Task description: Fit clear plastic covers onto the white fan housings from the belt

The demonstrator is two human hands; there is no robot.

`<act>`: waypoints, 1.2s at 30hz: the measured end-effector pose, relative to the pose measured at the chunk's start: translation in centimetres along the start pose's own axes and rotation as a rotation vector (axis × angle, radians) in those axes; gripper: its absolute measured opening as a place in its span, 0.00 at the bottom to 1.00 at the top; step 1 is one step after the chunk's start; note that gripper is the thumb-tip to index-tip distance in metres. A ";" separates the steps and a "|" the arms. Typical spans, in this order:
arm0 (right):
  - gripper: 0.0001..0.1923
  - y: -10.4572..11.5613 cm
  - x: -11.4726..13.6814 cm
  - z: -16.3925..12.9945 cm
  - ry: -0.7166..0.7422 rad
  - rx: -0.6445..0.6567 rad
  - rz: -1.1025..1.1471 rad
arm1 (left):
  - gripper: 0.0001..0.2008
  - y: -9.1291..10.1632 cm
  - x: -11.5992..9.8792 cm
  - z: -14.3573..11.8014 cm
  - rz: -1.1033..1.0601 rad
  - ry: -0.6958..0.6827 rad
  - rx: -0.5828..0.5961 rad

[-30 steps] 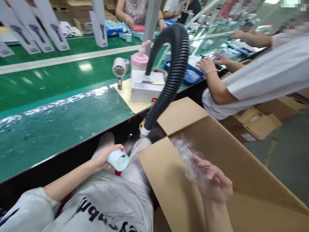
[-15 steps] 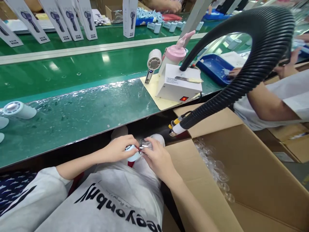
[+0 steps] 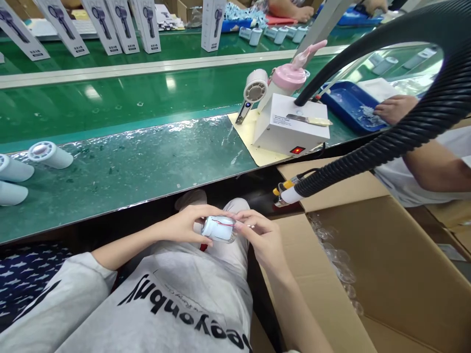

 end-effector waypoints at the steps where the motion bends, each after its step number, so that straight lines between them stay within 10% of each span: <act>1: 0.18 0.0 0.0 0.1 0.003 0.019 0.008 | 0.35 0.0 0.0 -0.2 -0.051 0.038 -0.014; 9: 0.17 -0.7 0.8 -0.9 0.289 0.280 -0.255 | 0.38 0.3 -0.2 -1.9 -0.349 0.256 -0.083; 21: 0.21 -1.2 -0.1 -0.8 -0.046 0.300 -0.030 | 0.38 1.4 -1.2 -2.3 -0.245 0.086 -0.084; 31: 0.32 4.1 -7.8 -3.6 -0.091 -0.464 0.054 | 0.40 -5.5 4.0 7.9 -0.644 0.472 -0.122; 36: 0.33 6.5 -10.5 -2.9 -0.103 -0.592 0.094 | 0.39 -8.6 4.6 12.2 -0.589 0.467 -0.065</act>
Point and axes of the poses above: each hand's wrist, its own z-axis towards the middle knuckle, its own y-axis out of the back of the hand, x = y × z, the point moved 4 cm from there along z, towards the middle knuckle, and after that the axes turned 10 degrees about -x, right-handed, at the moved point
